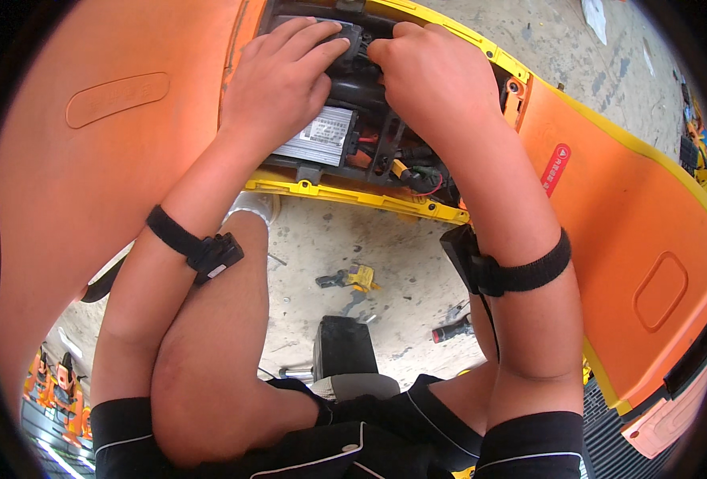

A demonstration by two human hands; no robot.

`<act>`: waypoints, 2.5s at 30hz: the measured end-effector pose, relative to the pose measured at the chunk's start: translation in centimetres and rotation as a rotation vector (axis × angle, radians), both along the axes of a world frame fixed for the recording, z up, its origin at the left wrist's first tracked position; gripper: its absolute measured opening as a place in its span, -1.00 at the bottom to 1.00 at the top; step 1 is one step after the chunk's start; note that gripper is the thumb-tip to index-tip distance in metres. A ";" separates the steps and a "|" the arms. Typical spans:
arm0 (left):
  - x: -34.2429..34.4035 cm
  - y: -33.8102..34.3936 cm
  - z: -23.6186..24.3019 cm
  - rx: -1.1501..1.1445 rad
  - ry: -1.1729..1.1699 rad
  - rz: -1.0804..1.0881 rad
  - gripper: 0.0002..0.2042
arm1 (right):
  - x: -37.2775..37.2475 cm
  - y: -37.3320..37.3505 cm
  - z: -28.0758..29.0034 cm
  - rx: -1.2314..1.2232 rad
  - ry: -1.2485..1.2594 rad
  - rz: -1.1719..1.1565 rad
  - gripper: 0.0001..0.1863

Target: The person uses a wrench to tighten a bolt on the battery terminal of an orange and yellow scooter. They then switch to a cordless impact driver to tighten bolts on the scooter's body and internal components.

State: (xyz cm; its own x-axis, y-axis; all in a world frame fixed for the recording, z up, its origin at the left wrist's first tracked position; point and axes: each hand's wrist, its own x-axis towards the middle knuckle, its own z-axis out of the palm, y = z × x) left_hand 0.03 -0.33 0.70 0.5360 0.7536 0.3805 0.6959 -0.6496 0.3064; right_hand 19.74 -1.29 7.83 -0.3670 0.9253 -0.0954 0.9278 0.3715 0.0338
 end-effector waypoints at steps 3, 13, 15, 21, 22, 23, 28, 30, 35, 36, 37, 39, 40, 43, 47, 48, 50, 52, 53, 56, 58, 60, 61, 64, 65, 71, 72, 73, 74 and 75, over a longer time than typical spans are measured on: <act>0.0 0.0 -0.1 0.000 -0.003 -0.003 -0.59 | -0.6 0.3 0.0 0.034 -0.032 0.006 -0.86; -0.1 0.0 -0.4 0.021 0.015 0.003 -0.60 | -0.2 -0.2 -1.1 0.087 0.013 -0.039 -0.84; 0.0 -0.1 -0.4 0.030 0.019 0.008 -0.60 | 0.5 -0.5 -1.3 0.054 0.074 -0.075 -0.81; -0.1 -0.1 -0.6 0.034 0.022 0.008 -0.61 | 1.8 0.0 -2.4 0.046 0.245 -0.063 -0.77; -0.1 -0.1 -0.6 0.034 0.024 0.010 -0.61 | 1.5 0.1 -2.0 0.008 0.257 -0.078 -0.78; -0.2 -0.1 -0.6 0.033 0.025 0.012 -0.61 | 1.3 0.2 -1.3 -0.031 0.268 -0.092 -0.78; -0.2 0.3 0.6 0.001 -0.069 -0.056 -0.62 | 2.0 1.0 -1.0 -0.056 0.363 0.005 -0.77; -0.2 0.3 0.6 0.004 -0.069 -0.056 -0.62 | 2.1 1.3 -1.0 -0.059 0.376 0.027 -0.77; -0.1 0.3 0.6 0.006 -0.066 -0.055 -0.62 | 2.8 2.2 -1.2 -0.132 0.455 0.046 -0.81; -0.1 0.3 0.6 0.009 -0.063 -0.054 -0.62 | 2.9 2.3 -1.1 -0.151 0.473 0.039 -0.82; -0.1 0.3 0.6 0.013 -0.061 -0.053 -0.62 | 3.1 2.5 -1.2 -0.157 0.480 0.060 -0.82; -0.1 0.3 0.6 0.017 -0.058 -0.053 -0.62 | 3.5 3.0 -1.4 -0.167 0.491 0.101 -0.82; -0.1 0.3 0.6 0.018 -0.057 -0.053 -0.62 | 3.6 3.1 -1.3 -0.174 0.499 0.110 -0.82; -0.1 0.3 0.6 0.013 -0.056 -0.053 -0.62 | 3.5 3.4 -1.1 -0.190 0.510 0.135 -0.81; -0.1 0.3 0.4 0.035 -0.037 -0.056 -0.62 | 3.4 3.6 -0.6 -0.211 0.478 0.154 -0.78; 0.0 0.3 0.4 0.022 -0.037 -0.055 -0.62 | 3.3 3.7 -0.5 -0.221 0.469 0.158 -0.78; 0.0 0.3 0.5 -0.005 -0.036 -0.054 -0.62 | 3.0 4.1 -0.2 -0.189 0.410 0.230 -0.77; 0.0 0.5 0.7 0.038 -0.041 -0.067 -0.64 | 3.1 4.6 0.0 -0.221 0.397 0.249 -0.77; 0.0 0.5 0.7 0.060 -0.044 -0.075 -0.65 | 3.3 5.1 -0.2 -0.268 0.414 0.233 -0.78; 0.0 0.2 -0.6 0.032 0.034 -0.010 -0.62 | 3.2 5.6 -0.1 -0.311 0.411 0.233 -0.78; 0.1 0.2 -0.5 0.031 0.027 -0.015 -0.62 | 3.4 5.8 0.0 -0.309 0.390 0.238 -0.77; 0.1 0.2 -0.4 0.030 0.023 -0.018 -0.62 | 3.6 6.0 -0.2 -0.307 0.374 0.244 -0.77; 0.2 0.2 -0.3 0.028 0.022 -0.018 -0.61 | 3.6 6.0 -0.1 -0.307 0.375 0.246 -0.77; 0.4 0.3 -0.2 0.027 0.029 -0.015 -0.61 | 3.7 5.9 0.3 -0.290 0.340 0.245 -0.77; 0.4 0.3 -0.1 0.027 0.033 -0.013 -0.61 | 3.6 5.7 0.6 -0.274 0.309 0.243 -0.77; 0.3 0.3 -0.1 0.011 0.013 -0.020 -0.61 | 2.1 0.9 -0.8 -0.050 0.219 -0.025 -0.79; 0.2 0.2 -0.2 0.011 0.019 -0.016 -0.61 | 2.0 -0.4 -1.6 0.046 0.243 -0.068 -0.77; 0.3 0.2 -0.2 0.011 0.022 -0.015 -0.61 | 1.4 -1.7 -1.2 0.039 0.276 -0.170 -0.76; 0.3 0.2 -0.2 0.012 0.025 -0.014 -0.61 | 1.2 -2.7 -1.9 0.071 0.273 -0.224 -0.78; 0.3 0.1 -0.1 0.014 0.021 -0.013 -0.61 | 0.8 -3.5 -2.0 0.077 0.324 -0.281 -0.77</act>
